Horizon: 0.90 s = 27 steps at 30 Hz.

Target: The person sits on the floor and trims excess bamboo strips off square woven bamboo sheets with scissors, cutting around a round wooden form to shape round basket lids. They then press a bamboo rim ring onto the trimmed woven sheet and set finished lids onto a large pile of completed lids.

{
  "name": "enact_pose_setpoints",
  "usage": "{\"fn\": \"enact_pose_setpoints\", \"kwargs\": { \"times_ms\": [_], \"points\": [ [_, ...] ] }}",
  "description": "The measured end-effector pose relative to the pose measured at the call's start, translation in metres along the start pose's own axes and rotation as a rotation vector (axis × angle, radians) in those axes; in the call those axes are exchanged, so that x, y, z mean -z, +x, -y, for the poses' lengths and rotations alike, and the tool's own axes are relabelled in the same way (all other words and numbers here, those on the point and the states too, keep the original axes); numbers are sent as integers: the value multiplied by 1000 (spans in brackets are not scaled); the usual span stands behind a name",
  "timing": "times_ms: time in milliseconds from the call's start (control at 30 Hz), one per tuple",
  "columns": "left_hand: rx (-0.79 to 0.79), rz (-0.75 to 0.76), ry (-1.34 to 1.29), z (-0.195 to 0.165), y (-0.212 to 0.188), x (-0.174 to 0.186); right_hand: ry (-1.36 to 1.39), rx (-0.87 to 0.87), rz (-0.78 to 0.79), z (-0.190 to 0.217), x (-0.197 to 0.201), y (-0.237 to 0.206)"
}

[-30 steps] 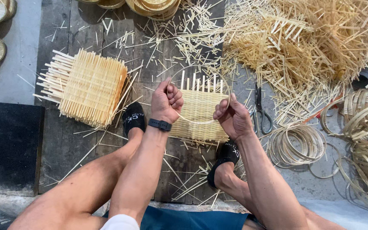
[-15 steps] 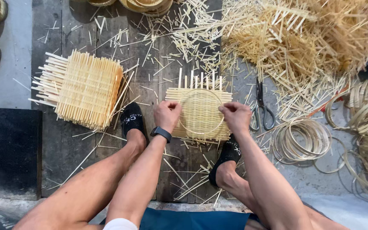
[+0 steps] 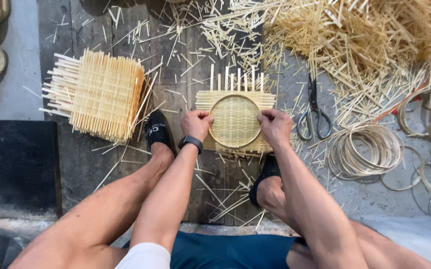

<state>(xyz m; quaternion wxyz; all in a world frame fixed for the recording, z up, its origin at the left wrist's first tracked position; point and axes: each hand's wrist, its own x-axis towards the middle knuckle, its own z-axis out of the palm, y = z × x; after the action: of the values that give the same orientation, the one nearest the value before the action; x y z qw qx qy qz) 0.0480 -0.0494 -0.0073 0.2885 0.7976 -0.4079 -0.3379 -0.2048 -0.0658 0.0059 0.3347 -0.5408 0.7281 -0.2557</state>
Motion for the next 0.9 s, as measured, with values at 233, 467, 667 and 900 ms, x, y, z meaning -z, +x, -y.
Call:
{"fn": "enact_pose_setpoints", "kwargs": {
  "times_ms": [233, 467, 667, 900],
  "points": [
    [-58, 6, -110, -4, -6, 8, -1, 45, -7, -2, 1, 1],
    [135, 91, -142, -2, 6, 7, -45, 17, 15, -1, 0, 8],
    [78, 158, -95, -2, 16, 14, -38, -7, 35, 4, -4, 13],
    [60, 99, -70, 0, 7, 11, 11, -111, 113, 4, 3, 14]
  ]
}}
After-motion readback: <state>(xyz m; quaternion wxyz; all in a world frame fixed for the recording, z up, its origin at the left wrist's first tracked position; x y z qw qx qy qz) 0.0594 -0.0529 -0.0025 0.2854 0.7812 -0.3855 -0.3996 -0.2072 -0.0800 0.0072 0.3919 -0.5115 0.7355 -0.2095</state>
